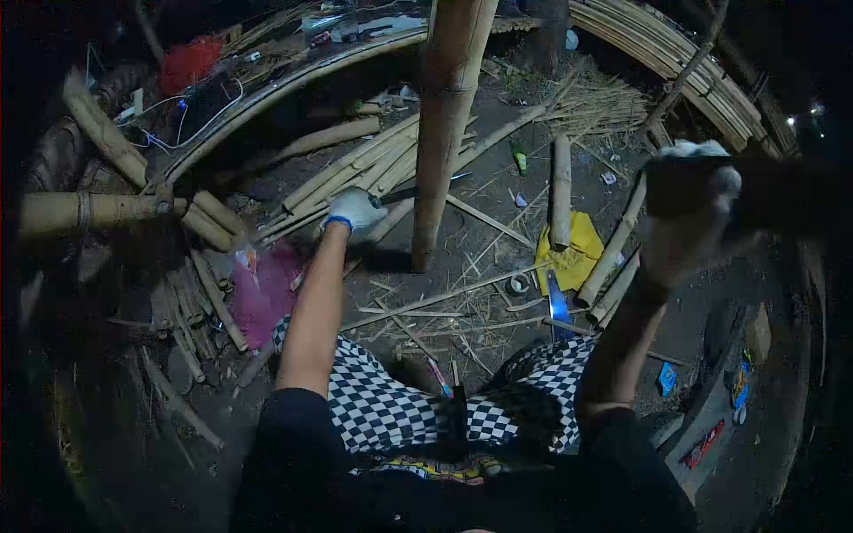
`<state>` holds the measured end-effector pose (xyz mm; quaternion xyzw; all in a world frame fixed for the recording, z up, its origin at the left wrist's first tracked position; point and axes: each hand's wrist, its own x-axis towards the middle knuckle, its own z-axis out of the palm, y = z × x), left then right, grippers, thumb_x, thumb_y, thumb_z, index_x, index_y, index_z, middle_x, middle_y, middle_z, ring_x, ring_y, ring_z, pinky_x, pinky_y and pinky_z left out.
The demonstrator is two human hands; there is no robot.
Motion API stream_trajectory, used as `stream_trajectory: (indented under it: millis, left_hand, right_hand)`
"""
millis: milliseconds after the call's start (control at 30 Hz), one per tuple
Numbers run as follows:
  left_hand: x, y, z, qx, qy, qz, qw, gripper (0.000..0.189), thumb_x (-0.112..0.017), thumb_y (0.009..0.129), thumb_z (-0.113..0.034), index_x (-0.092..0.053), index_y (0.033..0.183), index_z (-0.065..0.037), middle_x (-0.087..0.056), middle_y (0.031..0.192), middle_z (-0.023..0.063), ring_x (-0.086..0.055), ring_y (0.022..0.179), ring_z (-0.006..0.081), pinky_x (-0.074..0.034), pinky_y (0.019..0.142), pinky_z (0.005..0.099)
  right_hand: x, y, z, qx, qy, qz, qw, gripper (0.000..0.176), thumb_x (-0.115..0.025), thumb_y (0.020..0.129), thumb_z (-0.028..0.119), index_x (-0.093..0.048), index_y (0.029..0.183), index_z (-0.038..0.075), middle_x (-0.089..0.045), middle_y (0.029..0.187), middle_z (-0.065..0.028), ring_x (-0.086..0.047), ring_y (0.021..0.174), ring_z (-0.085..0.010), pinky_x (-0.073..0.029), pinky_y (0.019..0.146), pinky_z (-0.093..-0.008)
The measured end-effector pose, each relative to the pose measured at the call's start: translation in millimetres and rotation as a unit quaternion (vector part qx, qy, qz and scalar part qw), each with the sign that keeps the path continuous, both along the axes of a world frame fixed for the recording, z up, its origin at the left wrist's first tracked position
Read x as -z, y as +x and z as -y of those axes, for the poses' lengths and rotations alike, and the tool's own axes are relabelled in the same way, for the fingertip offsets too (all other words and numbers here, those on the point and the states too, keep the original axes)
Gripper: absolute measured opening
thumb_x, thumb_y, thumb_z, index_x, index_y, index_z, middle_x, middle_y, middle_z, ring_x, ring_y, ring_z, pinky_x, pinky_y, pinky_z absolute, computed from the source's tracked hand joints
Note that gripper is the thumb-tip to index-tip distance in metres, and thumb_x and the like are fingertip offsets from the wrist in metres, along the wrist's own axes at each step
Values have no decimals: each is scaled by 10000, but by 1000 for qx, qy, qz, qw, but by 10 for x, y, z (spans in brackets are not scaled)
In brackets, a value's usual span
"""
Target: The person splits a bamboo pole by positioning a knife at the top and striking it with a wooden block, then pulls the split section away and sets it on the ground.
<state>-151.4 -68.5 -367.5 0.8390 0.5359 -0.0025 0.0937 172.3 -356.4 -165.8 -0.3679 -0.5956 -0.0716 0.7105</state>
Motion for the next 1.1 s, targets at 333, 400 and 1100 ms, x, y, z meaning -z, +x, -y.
stream_trajectory:
  millis: [333,400,1100]
  left_hand:
    - [338,-89,-221,25,142,17,989,511,-612,734,-482,-709,1027,-74,-659,1121,184,-638,1001,350,-505,867,429]
    - [229,-107,8,-4,53,-4,999,498,-614,735,-473,-712,1013,-71,-662,1108,185,-641,992,354,-508,861,430]
    - [202,-109,-260,-13,167,-14,986,464,-610,740,-480,-729,956,-87,-677,1050,185,-654,954,346,-521,826,425]
  right_hand:
    - [2345,-565,-449,-19,-573,-23,819,559,-691,810,276,-502,1250,-11,-639,1022,-187,-616,928,-258,-484,822,-353]
    - [1704,-647,-264,-47,-569,-112,813,489,-686,843,221,-526,1245,-7,-637,962,-71,-581,815,-124,-490,719,-282]
    - [2562,-635,-474,-63,-561,-70,823,507,-699,789,284,-563,1162,-32,-645,1014,-249,-638,983,-325,-480,856,-384]
